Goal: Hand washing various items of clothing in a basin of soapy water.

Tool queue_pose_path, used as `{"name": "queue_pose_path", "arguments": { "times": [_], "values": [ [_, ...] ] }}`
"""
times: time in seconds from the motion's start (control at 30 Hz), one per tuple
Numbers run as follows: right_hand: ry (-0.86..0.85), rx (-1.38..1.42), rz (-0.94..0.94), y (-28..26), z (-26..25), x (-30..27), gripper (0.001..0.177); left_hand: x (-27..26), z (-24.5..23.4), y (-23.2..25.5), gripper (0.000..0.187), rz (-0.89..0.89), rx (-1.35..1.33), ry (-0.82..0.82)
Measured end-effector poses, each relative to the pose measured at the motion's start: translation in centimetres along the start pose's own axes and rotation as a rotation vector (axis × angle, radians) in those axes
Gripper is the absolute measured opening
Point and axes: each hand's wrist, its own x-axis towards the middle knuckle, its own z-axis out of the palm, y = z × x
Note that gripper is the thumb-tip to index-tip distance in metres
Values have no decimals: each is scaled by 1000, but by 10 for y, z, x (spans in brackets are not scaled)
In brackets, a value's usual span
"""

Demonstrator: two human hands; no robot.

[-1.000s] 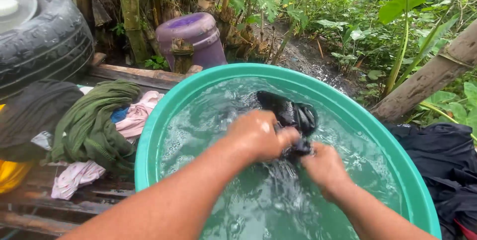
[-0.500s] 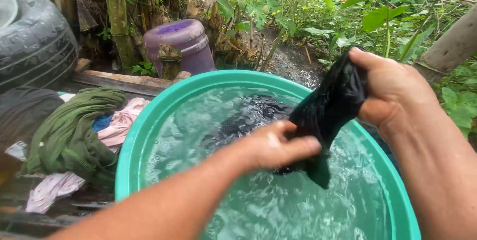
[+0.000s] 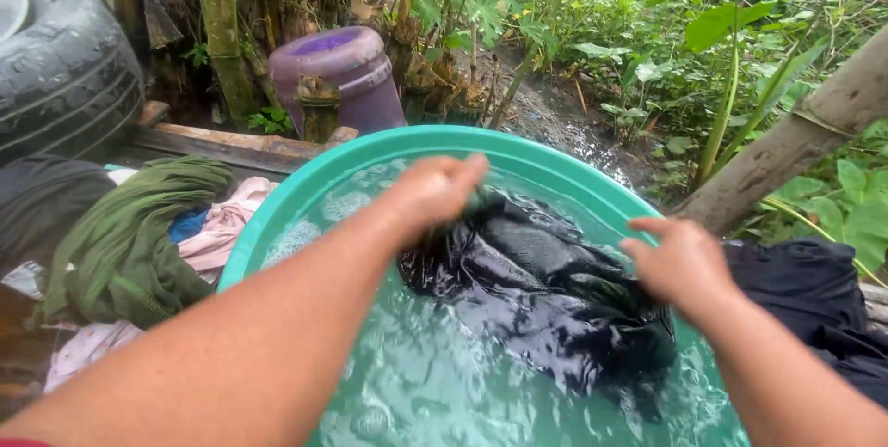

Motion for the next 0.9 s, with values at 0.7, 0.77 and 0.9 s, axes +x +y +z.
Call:
{"name": "queue_pose_path", "arguments": {
  "times": [0.7, 0.77, 0.9],
  "values": [
    [-170, 382, -256, -162, -24, -50, 45, 38, -8, 37, 53, 5, -694, -360],
    [-235, 565, -156, -165, -33, -39, 41, 19, -17, 72, 58, 153, -671, -414],
    [-275, 1331, 212, -143, -63, -22, 22, -28, -13, 69, 59, 138, -263, -210]
  ]
}}
